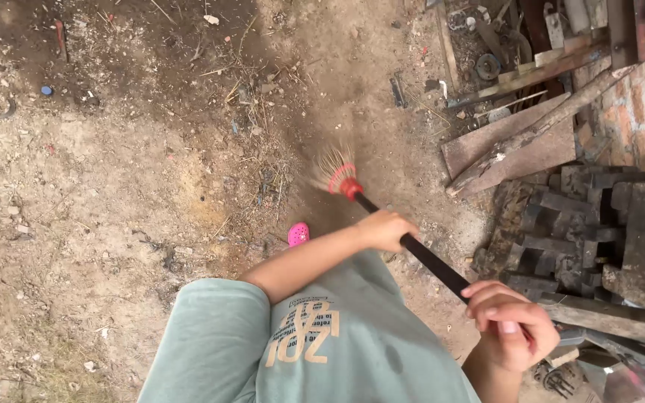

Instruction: Sweeping the dirt ground with a broom.

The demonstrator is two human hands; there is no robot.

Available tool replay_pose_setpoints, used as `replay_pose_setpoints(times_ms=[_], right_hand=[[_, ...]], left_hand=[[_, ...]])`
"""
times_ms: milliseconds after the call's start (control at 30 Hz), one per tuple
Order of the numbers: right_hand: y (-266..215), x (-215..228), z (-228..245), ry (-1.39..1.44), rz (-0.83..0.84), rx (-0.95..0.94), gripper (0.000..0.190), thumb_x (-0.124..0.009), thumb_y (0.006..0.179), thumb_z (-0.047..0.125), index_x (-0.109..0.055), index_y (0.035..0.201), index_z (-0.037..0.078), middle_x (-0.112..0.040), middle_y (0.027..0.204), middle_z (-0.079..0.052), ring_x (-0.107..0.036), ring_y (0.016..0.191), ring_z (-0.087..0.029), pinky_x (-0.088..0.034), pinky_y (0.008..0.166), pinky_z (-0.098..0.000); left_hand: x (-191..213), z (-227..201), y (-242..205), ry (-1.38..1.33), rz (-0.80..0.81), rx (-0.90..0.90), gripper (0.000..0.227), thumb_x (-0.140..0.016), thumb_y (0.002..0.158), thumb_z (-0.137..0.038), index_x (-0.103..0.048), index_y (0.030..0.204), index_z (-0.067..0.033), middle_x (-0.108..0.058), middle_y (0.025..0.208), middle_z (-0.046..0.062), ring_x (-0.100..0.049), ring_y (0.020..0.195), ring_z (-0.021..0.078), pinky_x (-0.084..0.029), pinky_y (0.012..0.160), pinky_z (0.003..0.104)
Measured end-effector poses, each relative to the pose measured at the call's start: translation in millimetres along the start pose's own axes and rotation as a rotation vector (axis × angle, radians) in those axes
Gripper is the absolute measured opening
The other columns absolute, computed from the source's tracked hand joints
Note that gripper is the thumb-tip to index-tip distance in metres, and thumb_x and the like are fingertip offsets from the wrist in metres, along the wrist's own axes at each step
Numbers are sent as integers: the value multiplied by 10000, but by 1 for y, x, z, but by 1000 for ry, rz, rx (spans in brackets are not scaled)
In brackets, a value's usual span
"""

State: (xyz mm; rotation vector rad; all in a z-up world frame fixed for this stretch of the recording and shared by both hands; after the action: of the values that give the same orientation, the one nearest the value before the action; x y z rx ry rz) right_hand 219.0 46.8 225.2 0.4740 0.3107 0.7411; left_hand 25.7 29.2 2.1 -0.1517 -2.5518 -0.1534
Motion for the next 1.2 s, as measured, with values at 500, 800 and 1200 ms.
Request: replay_pose_setpoints(times_ms=[500, 800, 1200], right_hand=[[73, 113, -10, 187, 278, -89, 213, -506, 908, 17, -705, 916, -59, -613, 663, -26, -547, 586, -147, -510, 612, -387], [183, 203, -155, -501, 485, -317, 65, -584, 779, -1, -632, 822, -2, -639, 751, -90, -602, 680, -210, -499, 657, -375], [302, 289, -204, -250, 470, -295, 120, -562, 879, 62, -616, 798, -8, -595, 726, -52, -579, 668, -212, -540, 788, -448]], left_hand=[[-23, -19, 121, -28, -143, -7, 153, -723, 800, -275, -707, 885, -150, -695, 795, 98, -703, 819, 334, -548, 728, 477], [-50, 111, 343, -120, -135, 23, 90, -701, 798, -212, -635, 811, -151, -713, 808, 62, -717, 827, 304, -535, 725, 448], [0, 134, 459, 41, -353, 92, 143, -719, 830, -303, -685, 910, -190, -731, 884, 31, -723, 912, 275, -506, 833, 441]])
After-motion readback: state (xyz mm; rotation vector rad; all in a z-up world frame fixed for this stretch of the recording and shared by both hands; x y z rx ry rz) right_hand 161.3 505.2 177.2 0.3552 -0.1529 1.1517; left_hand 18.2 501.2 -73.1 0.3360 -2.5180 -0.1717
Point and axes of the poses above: each hand's wrist, its own y-axis towards the middle knuckle, its own x-axis out of the back of the hand, z = x × y, the point moved 3 cm from there along y, towards the middle knuckle
